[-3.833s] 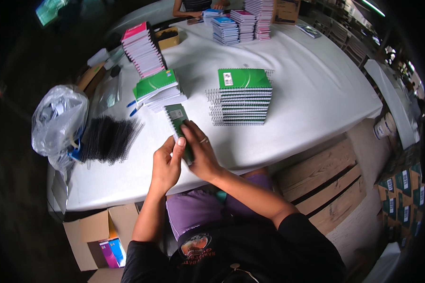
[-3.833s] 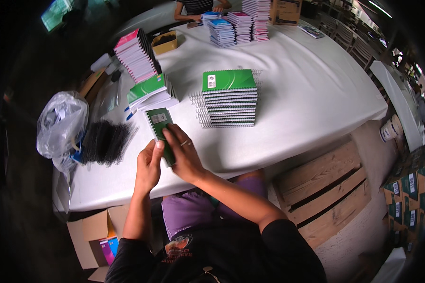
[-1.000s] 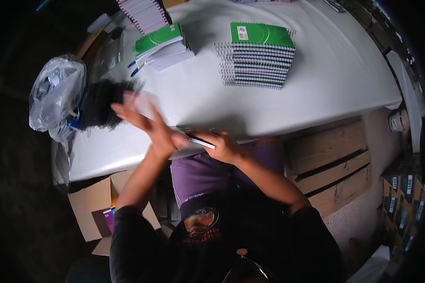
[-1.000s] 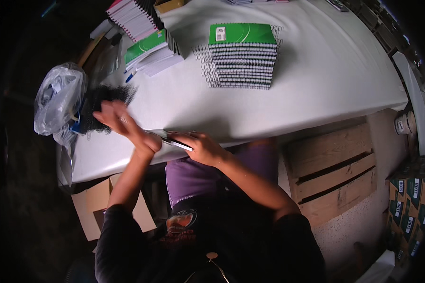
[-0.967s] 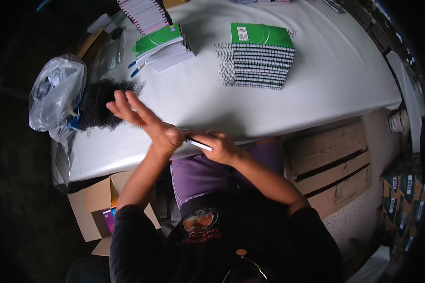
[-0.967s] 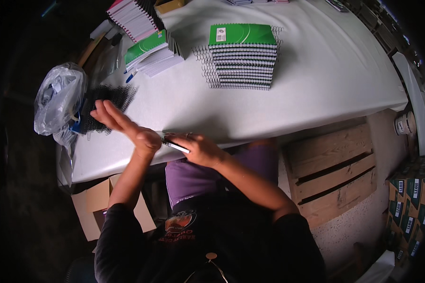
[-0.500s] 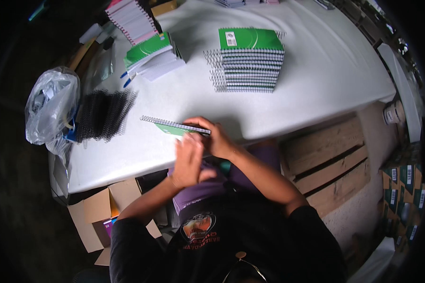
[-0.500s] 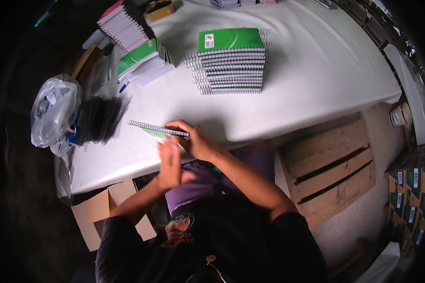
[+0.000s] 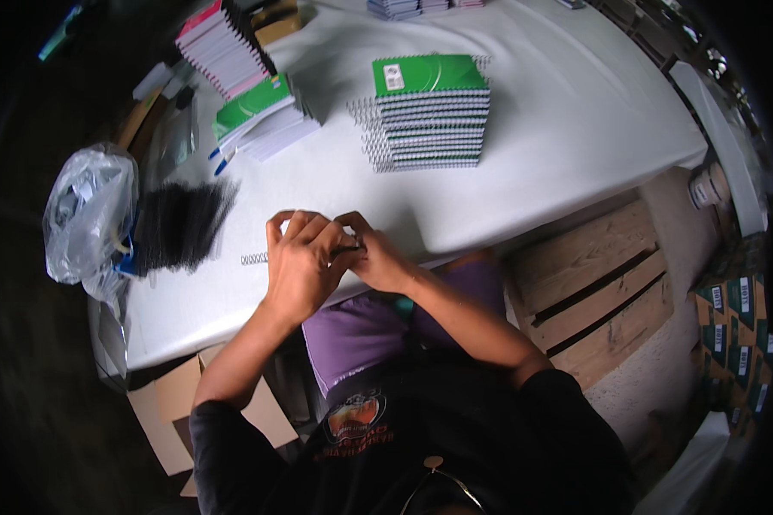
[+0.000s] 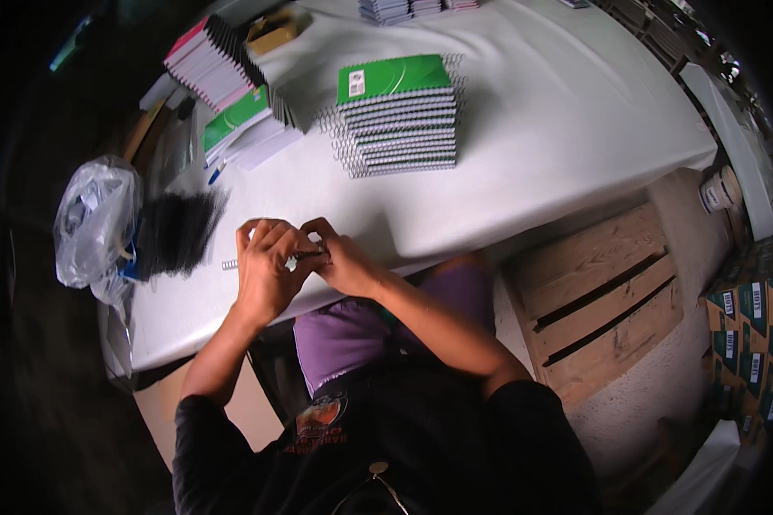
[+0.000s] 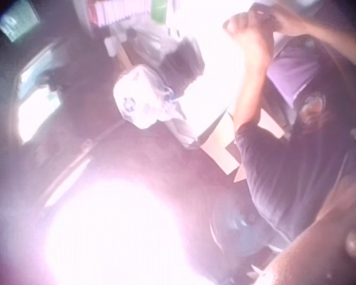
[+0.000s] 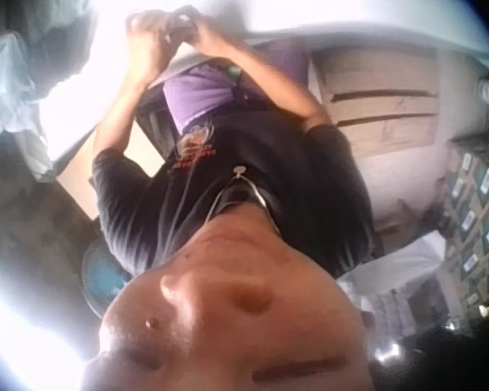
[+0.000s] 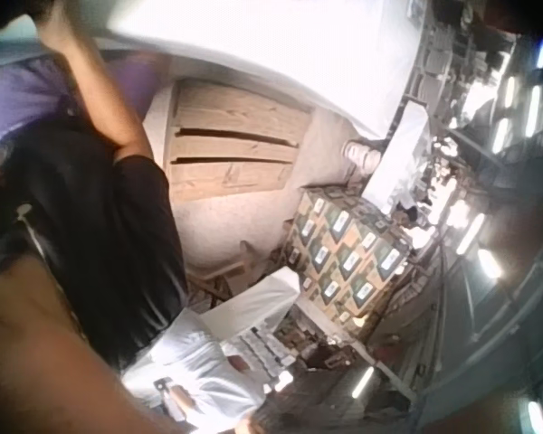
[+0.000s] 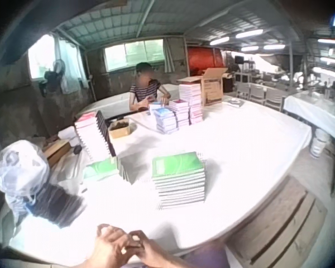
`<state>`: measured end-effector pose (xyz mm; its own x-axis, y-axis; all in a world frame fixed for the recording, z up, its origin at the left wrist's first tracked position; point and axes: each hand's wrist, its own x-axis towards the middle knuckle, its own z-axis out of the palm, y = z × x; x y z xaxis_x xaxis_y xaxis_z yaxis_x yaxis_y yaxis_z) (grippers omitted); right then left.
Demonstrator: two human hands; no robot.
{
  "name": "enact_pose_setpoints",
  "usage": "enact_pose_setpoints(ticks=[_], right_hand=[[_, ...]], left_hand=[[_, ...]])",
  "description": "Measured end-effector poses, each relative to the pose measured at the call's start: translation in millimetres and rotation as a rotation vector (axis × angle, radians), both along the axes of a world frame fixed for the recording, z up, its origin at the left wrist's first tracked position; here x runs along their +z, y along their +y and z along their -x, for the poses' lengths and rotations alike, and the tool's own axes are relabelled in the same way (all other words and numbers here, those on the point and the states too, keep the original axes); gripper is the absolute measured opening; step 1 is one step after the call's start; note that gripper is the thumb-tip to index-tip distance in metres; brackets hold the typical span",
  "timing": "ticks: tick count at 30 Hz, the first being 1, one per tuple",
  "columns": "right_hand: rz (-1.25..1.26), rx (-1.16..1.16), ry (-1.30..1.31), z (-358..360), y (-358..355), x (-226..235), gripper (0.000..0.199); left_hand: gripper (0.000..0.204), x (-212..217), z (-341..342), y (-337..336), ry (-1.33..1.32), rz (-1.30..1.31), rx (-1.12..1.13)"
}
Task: The person assembles spiral-bound notebooks by hand at a table. They pick up a green notebook cover, insert a metal spiral binding into the holes, and place the completed notebook onto a growing stack. The process is repeated continuously with multiple notebooks.
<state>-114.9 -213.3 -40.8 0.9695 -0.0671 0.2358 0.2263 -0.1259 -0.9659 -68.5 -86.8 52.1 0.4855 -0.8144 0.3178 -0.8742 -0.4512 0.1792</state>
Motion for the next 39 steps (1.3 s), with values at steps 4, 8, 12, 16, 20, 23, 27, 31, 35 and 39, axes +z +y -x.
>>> enact_pose_setpoints(ticks=[4, 8, 12, 16, 20, 23, 27, 31, 35, 39], right_hand=[[-0.035, -0.387, -0.527, -1.7, -27.4, 21.3, 0.043], [-0.429, -0.482, -0.639, -14.1, -51.7, 91.2, 0.039], [0.025, -1.187, -0.461, -44.6, -123.6, 105.1, 0.055], [-0.081, -1.083, -0.399, -55.6, -171.5, 76.6, 0.050], [-0.044, -1.105, -0.409, -60.2, -167.7, 69.8, 0.035], [0.045, -1.250, -0.499, -65.1, -163.8, 67.8, 0.029], [0.004, -1.292, -0.551, -63.7, -174.9, 57.9, 0.021], [0.018, -1.266, -0.732, -39.6, -153.7, 67.3, 0.016], [-0.205, -0.771, -0.706, -31.4, -84.2, 53.5, 0.011], [0.356, -0.395, -0.525, -18.8, -32.9, 50.3, 0.047]], left_hand=[[0.068, 13.9, -7.2, -15.6, -0.347, 0.642, 0.276], [0.047, 26.6, 10.7, -81.8, 1.052, 1.222, -0.078], [0.027, 49.7, -45.8, -141.4, 0.148, 1.267, 0.029], [0.016, 24.0, -68.3, -167.3, 0.035, 0.423, -0.125], [0.011, -1.8, -83.7, -170.4, -0.273, 0.922, 0.218], [0.024, -10.7, -86.5, -171.4, 0.233, 0.993, 0.311], [0.030, -3.7, -101.5, -151.0, 0.201, 1.040, 0.301], [0.032, 1.2, -170.7, -60.7, -0.502, 0.521, 0.376], [0.030, -15.4, -185.3, 12.5, -0.545, 0.210, 0.349], [0.020, 6.7, -94.6, 5.0, 0.002, 0.383, 0.710]])
